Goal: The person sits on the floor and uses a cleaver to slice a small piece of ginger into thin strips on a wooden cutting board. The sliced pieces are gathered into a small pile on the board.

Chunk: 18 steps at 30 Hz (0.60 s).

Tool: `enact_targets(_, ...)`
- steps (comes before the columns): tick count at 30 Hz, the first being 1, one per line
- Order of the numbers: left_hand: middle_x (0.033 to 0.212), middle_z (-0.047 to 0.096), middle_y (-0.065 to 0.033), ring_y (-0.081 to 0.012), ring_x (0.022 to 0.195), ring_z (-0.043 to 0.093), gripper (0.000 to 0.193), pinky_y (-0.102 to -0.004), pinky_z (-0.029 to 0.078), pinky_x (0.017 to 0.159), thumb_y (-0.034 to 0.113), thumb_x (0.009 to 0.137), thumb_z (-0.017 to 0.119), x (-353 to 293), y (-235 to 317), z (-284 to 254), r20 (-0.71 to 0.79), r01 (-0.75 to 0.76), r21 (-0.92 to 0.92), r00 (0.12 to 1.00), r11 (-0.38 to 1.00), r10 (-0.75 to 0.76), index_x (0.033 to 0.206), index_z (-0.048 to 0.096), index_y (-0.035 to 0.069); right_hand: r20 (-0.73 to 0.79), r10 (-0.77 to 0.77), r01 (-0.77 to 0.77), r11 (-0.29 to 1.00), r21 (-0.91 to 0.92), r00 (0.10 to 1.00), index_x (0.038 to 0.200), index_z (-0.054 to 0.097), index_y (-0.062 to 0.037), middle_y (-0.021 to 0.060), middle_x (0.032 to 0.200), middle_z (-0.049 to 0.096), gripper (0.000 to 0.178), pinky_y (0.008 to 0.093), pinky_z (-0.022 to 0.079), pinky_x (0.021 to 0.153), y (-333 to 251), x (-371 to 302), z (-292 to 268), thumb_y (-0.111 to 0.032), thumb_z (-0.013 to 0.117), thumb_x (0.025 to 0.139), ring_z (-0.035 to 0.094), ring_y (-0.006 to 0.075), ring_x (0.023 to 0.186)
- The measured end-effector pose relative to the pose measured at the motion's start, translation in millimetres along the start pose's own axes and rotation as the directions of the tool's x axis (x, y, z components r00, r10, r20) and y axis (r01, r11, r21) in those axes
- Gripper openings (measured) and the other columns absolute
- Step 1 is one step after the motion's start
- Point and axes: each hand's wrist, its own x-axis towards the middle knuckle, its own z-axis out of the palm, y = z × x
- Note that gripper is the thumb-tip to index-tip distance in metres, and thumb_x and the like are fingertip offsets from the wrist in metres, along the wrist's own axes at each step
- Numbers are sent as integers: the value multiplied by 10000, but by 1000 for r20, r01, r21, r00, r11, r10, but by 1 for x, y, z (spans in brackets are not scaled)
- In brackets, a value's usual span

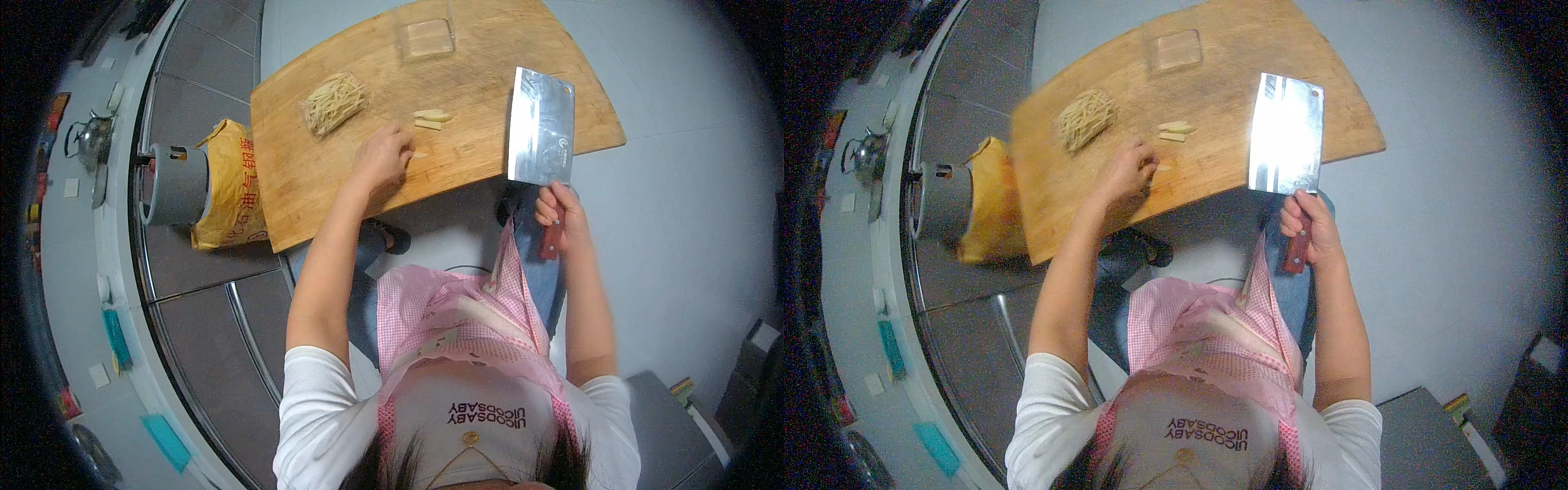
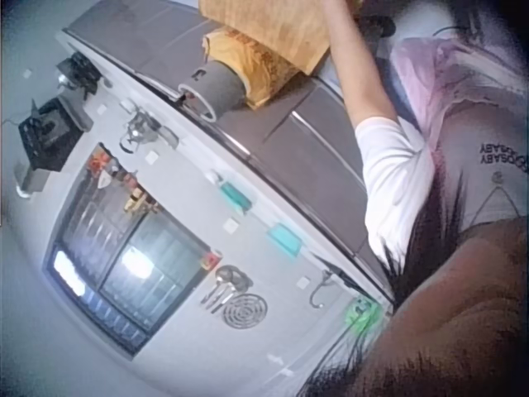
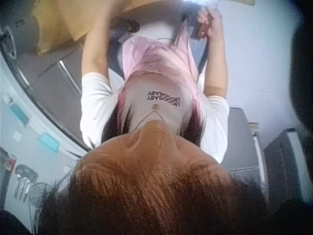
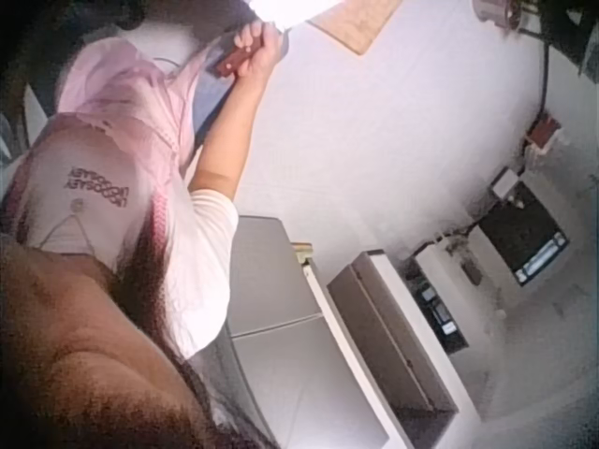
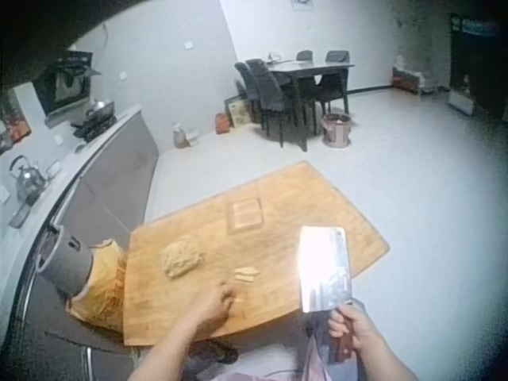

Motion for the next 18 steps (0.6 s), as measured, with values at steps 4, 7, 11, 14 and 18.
enact_targets(4,963,594,-121,-322,984,556,86,-416,467,820,135,805,616,-2,-3,-2,-12,-42,-7,999,999,42,863,654,84,-12,-7,7,1000,-26,1000,740,471,-77,-4,611,428,272,244,343,442,0,0,4,-236,535,951,391,91,500)
enact_targets(7,956,601,-124,-322,977,559,95,-418,467,813,117,804,600,-1,-2,2,-16,-110,-52,994,993,109,869,657,78,-7,-5,5,999,-34,1000,742,472,-78,-3,613,429,270,243,345,443,0,1,2,-238,535,951,391,91,500)
enact_targets(11,933,614,-128,-326,958,567,112,-415,467,804,74,778,589,6,0,2,36,-139,-32,989,990,140,865,660,72,-10,-5,5,1000,-27,1000,743,468,-82,0,628,431,265,240,346,443,1,1,0,-234,536,949,394,90,504)
enact_targets(14,909,621,-130,-328,912,585,93,-412,475,792,68,766,637,9,-10,2,91,-210,-11,974,978,210,858,644,65,-8,1,-1,1000,-12,1000,744,465,-85,1,639,433,260,239,344,440,0,1,-1,-228,541,947,396,89,508)
enact_targets(18,887,622,-126,-323,897,586,101,-406,476,776,44,747,632,11,-17,1,173,-182,-19,968,983,182,846,641,61,-36,-6,6,1000,-2,999,736,466,-83,0,632,428,262,239,340,435,1,1,1,-221,547,943,391,89,504)
